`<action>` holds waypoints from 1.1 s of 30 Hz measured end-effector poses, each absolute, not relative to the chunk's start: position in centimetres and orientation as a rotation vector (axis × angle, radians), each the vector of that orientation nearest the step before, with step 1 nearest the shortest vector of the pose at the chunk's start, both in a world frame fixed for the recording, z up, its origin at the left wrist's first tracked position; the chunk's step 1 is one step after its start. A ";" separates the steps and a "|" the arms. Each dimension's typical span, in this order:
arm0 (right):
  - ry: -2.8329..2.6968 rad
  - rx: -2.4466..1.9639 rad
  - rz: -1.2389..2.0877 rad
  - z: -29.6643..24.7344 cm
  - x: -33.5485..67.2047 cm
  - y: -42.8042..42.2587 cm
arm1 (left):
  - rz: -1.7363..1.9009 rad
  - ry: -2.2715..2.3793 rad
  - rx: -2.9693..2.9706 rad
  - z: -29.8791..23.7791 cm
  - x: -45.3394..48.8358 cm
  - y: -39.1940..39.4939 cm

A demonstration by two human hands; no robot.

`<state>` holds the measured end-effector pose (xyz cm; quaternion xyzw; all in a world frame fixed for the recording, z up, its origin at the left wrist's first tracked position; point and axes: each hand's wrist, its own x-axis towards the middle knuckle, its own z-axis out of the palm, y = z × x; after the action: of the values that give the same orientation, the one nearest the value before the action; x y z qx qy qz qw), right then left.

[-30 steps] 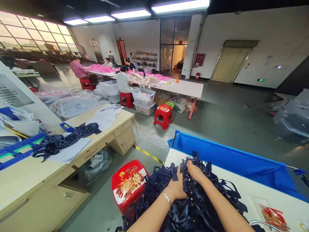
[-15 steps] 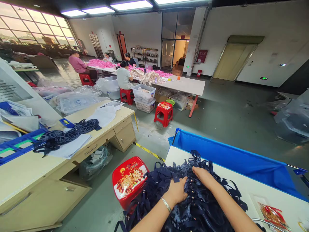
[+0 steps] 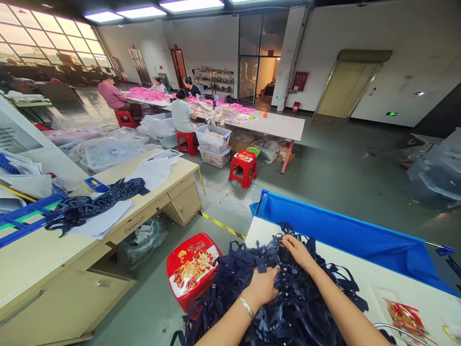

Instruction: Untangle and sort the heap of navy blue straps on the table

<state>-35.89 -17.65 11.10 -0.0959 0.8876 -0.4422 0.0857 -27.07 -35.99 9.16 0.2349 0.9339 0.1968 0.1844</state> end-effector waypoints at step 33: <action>2.538 -0.187 -1.307 11.1 -33.2 -18.3 | 0.634 2.704 0.702 11.4 -26.3 -36.6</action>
<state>-33.17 -18.32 11.10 -0.0647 0.8784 -0.4525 0.1396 -26.33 -36.59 11.43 0.2426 0.9349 0.2193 0.1379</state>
